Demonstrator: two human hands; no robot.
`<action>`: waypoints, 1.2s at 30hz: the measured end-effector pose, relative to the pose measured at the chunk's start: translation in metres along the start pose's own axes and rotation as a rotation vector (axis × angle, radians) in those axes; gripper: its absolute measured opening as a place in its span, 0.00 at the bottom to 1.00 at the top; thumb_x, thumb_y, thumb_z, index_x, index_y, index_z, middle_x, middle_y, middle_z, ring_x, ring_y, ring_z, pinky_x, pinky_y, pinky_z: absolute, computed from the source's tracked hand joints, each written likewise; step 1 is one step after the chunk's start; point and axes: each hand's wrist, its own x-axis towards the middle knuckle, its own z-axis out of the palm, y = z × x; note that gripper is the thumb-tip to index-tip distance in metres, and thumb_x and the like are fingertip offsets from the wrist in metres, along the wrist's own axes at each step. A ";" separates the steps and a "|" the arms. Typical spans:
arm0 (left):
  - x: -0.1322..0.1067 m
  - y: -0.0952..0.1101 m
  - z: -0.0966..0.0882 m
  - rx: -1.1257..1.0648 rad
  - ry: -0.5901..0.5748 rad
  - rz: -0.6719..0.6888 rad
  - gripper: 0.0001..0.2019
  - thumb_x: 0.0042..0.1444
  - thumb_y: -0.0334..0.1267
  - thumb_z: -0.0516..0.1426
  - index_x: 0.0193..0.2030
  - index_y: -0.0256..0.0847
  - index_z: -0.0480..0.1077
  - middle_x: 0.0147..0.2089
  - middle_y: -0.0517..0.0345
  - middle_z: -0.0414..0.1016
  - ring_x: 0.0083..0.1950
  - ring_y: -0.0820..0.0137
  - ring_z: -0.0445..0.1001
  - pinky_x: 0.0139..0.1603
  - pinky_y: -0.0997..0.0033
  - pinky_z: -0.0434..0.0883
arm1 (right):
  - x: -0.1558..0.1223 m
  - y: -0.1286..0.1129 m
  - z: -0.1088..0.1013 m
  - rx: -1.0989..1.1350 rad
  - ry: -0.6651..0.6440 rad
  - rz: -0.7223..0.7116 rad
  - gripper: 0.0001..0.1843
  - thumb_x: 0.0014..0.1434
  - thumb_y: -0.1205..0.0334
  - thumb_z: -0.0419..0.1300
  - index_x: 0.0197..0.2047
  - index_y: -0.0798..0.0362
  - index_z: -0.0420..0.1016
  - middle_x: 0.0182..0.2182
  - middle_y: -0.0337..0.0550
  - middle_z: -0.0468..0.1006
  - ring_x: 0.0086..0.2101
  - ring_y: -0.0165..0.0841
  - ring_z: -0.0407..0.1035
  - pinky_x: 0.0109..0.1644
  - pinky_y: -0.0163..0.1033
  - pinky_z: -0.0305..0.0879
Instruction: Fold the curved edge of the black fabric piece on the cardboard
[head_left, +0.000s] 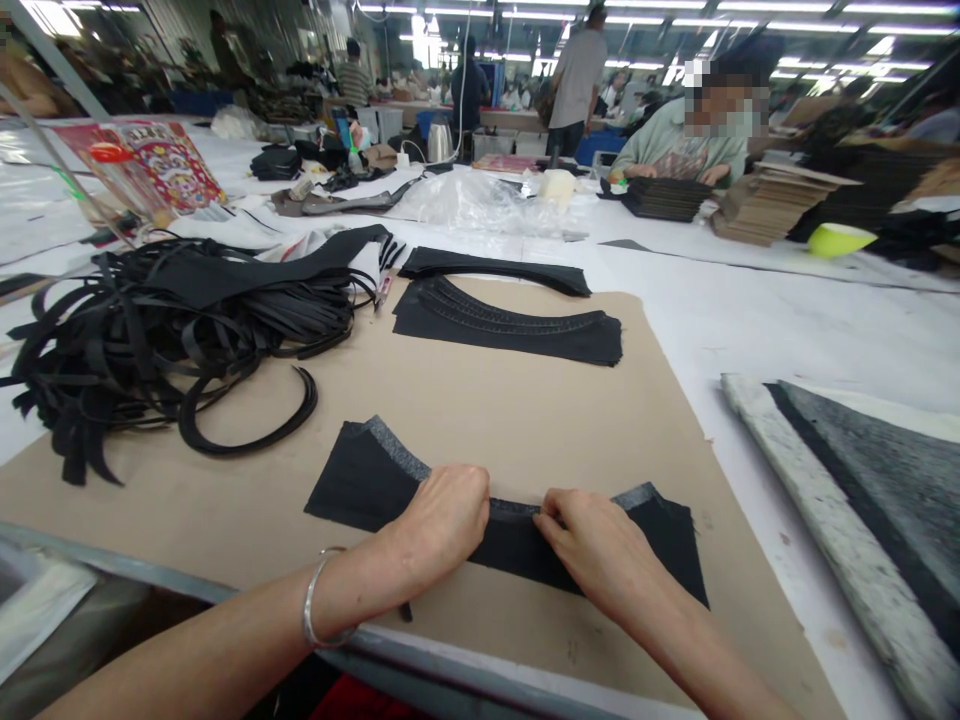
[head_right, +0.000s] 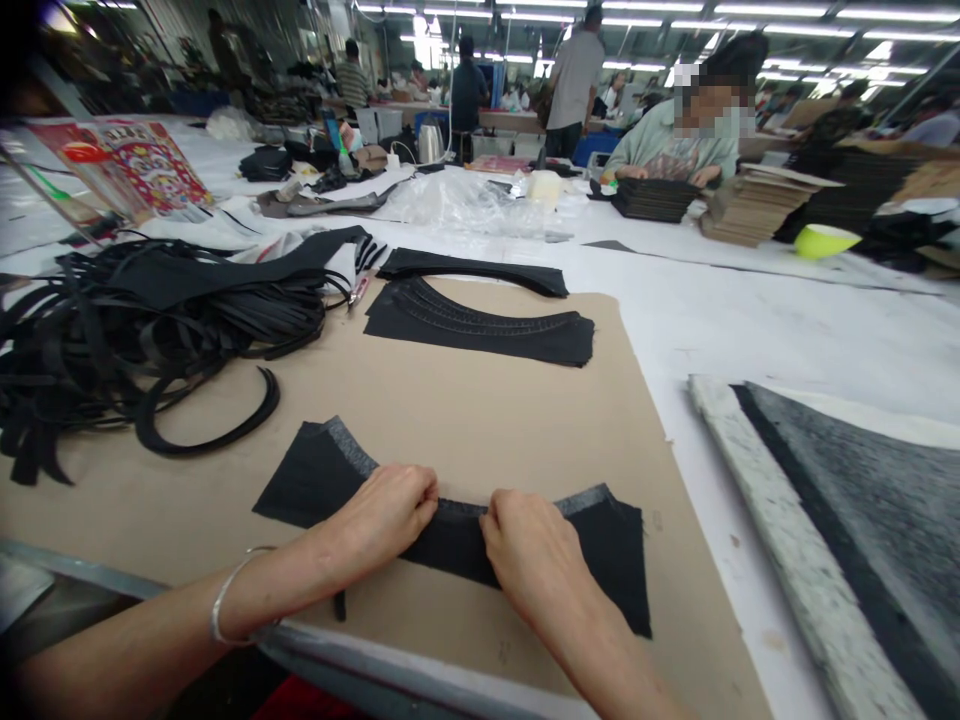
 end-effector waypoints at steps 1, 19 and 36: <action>0.000 0.001 -0.001 0.009 -0.004 -0.006 0.10 0.56 0.28 0.50 0.30 0.37 0.72 0.31 0.47 0.77 0.36 0.61 0.76 0.34 0.67 0.64 | 0.000 0.000 0.001 -0.009 0.006 0.000 0.15 0.61 0.64 0.49 0.30 0.52 0.75 0.30 0.48 0.80 0.34 0.40 0.74 0.28 0.37 0.50; -0.012 0.004 0.005 0.104 0.140 -0.057 0.07 0.57 0.30 0.54 0.42 0.38 0.63 0.40 0.52 0.72 0.42 0.61 0.72 0.41 0.64 0.67 | -0.004 -0.001 0.002 -0.095 0.040 0.017 0.11 0.62 0.59 0.53 0.37 0.53 0.75 0.31 0.51 0.80 0.35 0.45 0.76 0.31 0.39 0.61; -0.017 -0.005 0.047 0.431 0.195 0.693 0.23 0.59 0.21 0.48 0.62 0.33 0.59 0.48 0.50 0.73 0.48 0.65 0.70 0.52 0.66 0.70 | -0.004 0.069 -0.014 0.191 0.020 0.017 0.13 0.56 0.50 0.58 0.30 0.50 0.73 0.29 0.40 0.78 0.31 0.33 0.71 0.29 0.34 0.53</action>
